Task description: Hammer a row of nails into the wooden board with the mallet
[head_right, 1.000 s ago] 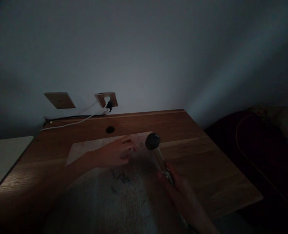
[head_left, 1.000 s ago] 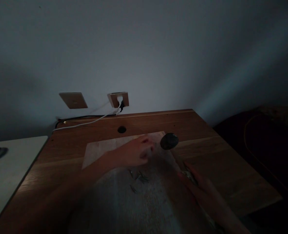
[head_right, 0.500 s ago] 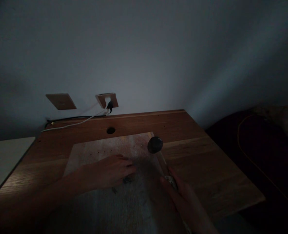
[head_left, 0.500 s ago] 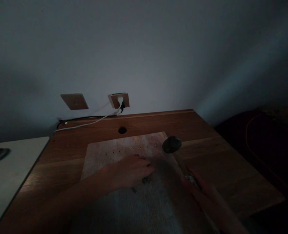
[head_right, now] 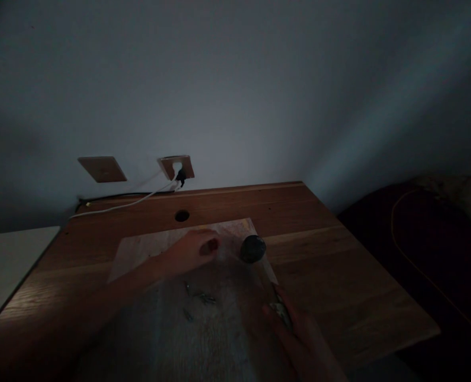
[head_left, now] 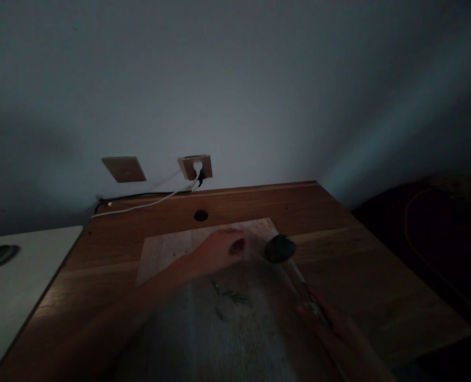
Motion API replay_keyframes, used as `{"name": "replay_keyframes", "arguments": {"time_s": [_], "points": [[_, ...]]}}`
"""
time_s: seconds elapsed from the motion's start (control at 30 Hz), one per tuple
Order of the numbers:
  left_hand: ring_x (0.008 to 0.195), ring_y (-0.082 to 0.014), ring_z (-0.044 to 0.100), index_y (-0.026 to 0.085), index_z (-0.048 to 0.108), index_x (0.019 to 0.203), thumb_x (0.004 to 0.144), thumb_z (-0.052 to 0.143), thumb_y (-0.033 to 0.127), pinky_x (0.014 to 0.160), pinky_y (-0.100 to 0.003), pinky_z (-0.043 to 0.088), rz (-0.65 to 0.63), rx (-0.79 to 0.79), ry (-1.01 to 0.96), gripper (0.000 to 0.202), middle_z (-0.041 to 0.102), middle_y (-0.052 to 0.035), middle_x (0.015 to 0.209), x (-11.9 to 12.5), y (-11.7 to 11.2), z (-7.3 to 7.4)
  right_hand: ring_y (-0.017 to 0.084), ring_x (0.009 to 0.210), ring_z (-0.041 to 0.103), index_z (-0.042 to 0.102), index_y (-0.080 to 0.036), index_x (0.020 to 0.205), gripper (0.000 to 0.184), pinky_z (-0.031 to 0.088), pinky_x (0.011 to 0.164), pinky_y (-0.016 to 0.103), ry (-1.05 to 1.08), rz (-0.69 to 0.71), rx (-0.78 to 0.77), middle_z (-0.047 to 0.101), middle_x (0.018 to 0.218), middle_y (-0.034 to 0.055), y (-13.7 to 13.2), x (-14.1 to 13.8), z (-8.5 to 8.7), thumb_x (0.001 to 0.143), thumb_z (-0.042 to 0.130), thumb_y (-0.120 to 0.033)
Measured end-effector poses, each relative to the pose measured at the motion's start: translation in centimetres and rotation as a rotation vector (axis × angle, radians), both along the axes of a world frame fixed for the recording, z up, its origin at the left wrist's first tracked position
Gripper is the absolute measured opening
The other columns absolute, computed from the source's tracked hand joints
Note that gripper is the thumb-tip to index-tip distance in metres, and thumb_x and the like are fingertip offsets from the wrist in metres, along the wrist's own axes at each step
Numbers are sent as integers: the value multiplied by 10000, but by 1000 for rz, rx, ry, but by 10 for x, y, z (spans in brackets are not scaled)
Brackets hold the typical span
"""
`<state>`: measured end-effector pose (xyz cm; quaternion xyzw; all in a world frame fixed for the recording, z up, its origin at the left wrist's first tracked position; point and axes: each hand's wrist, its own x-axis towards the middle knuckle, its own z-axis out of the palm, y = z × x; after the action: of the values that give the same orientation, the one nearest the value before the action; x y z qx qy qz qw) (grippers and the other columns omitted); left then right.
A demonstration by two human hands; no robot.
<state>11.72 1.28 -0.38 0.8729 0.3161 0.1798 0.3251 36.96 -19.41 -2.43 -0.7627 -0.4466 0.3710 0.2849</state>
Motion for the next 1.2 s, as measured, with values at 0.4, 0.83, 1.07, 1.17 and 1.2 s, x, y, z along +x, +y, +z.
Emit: {"name": "replay_keyframes", "arguments": {"time_s": [0.4, 0.83, 1.07, 1.17, 1.2], "points": [[1013, -195, 691, 200, 724, 1083, 976, 584, 160, 970, -355, 572, 135, 217, 16, 181, 738, -61, 1048, 9, 3, -30, 366, 1389, 597, 662, -195, 1438, 768, 486, 1159, 473, -14, 33, -51, 694, 1432, 128, 1, 1, 4, 872, 599, -710], [1078, -215, 678, 191, 719, 1107, 975, 591, 142, 1028, -401, 557, 86, 292, 58, 190, 741, -68, 1088, 11, 4, -30, 362, 1447, 536, 654, -211, 1444, 753, 421, 1211, 500, 50, 19, -55, 668, 1471, 113, 3, 2, 4, 876, 611, -703], [1000, -183, 691, 178, 751, 1000, 929, 624, 105, 949, -339, 568, 104, 97, -69, 163, 736, -63, 1058, 11, 10, -33, 347, 1154, 742, 637, -214, 1453, 717, 603, 969, 433, 52, 67, -50, 815, 1144, 109, 20, -13, 21, 913, 593, -683], [993, -173, 699, 179, 736, 1078, 890, 607, 44, 959, -334, 569, 118, 63, -106, 265, 745, -59, 1060, 12, 11, -35, 313, 908, 789, 618, -225, 1473, 722, 640, 761, 380, 42, 109, -43, 821, 979, 91, 30, -21, 30, 943, 541, -708], [975, -166, 701, 180, 725, 1117, 868, 612, 24, 951, -328, 572, 132, 49, -116, 315, 747, -56, 1056, 12, 11, -35, 308, 936, 786, 638, -226, 1451, 699, 637, 783, 373, 27, 123, -6, 819, 1045, 101, 33, -24, 32, 946, 546, -701]]}}
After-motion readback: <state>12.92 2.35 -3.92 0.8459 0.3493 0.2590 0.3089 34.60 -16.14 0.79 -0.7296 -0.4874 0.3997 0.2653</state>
